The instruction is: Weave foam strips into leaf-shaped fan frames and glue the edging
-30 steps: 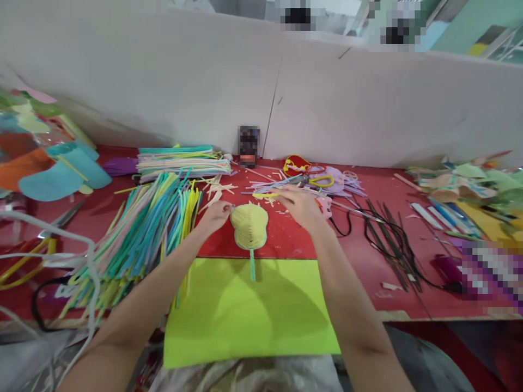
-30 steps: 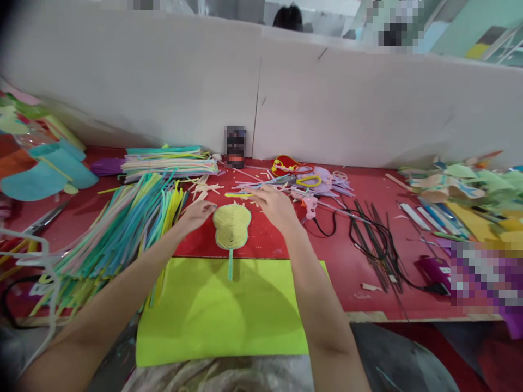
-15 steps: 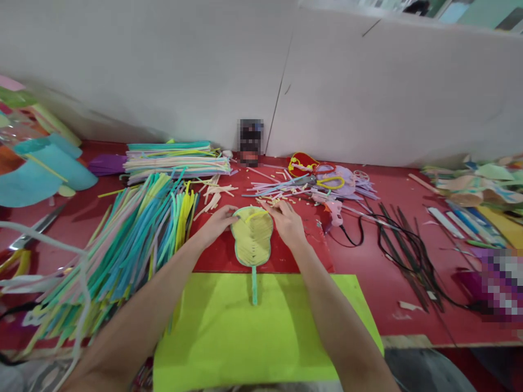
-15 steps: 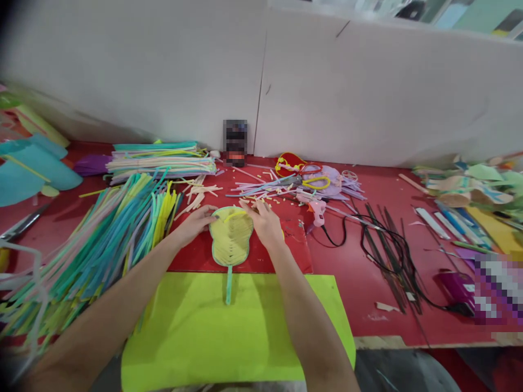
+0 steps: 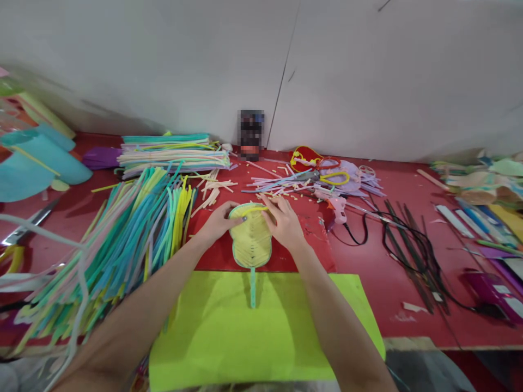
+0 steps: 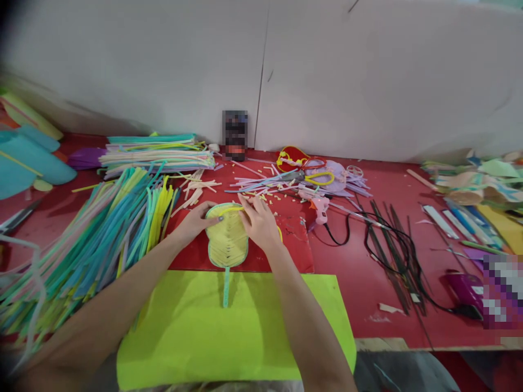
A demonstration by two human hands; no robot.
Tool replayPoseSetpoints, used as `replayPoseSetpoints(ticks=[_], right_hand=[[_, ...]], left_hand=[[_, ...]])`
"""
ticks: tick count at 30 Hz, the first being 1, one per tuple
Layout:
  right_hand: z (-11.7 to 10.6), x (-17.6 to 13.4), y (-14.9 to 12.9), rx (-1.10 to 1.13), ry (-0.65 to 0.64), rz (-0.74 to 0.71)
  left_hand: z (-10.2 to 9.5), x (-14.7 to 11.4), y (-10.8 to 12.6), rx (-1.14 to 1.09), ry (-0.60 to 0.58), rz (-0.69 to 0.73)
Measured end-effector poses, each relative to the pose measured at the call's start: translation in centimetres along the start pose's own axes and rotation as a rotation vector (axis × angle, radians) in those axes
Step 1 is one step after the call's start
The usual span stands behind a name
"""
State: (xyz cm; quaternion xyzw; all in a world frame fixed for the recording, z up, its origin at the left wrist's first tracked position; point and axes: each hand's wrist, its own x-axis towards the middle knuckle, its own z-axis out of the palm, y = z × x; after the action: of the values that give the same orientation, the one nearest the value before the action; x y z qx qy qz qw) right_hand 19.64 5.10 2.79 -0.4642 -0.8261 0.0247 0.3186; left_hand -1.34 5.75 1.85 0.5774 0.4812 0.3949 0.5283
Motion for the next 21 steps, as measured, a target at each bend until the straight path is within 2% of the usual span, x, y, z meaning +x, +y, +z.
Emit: replayPoseSetpoints(ticks=[3, 7, 12, 14, 17, 19, 21], right_hand=[[-0.4, -0.4, -0.8, 0.022, 0.03, 0.032], [-0.1, -0.8, -2.3, 0.038, 0.128, 0.119], [-0.2, -0.5, -3.1, 0.15, 0.146, 0.164], [-0.8, -0.3, -2.6, 0.308, 0.184, 0.259], [-1.6, -0.1, -1.4, 0.707, 0.218, 0.509], [-1.8, -0.1, -1.0, 0.994, 0.113, 0.618], [-1.5, -0.3, -1.4, 1.227, -0.081, 0.635]], left_hand=[[0.1, -0.2, 0.3, -0.001, 0.045, -0.016], [0.0, -0.3, 0.2, -0.043, 0.046, -0.009], [-0.2, -0.2, -0.2, -0.072, 0.064, 0.0], [-0.3, -0.2, -0.2, -0.122, 0.074, -0.004], [-0.4, -0.4, -0.4, -0.266, 0.056, -0.042], [-0.5, -0.5, -0.7, -0.359, 0.037, -0.06], [-0.5, -0.6, -1.1, -0.454, 0.029, -0.06]])
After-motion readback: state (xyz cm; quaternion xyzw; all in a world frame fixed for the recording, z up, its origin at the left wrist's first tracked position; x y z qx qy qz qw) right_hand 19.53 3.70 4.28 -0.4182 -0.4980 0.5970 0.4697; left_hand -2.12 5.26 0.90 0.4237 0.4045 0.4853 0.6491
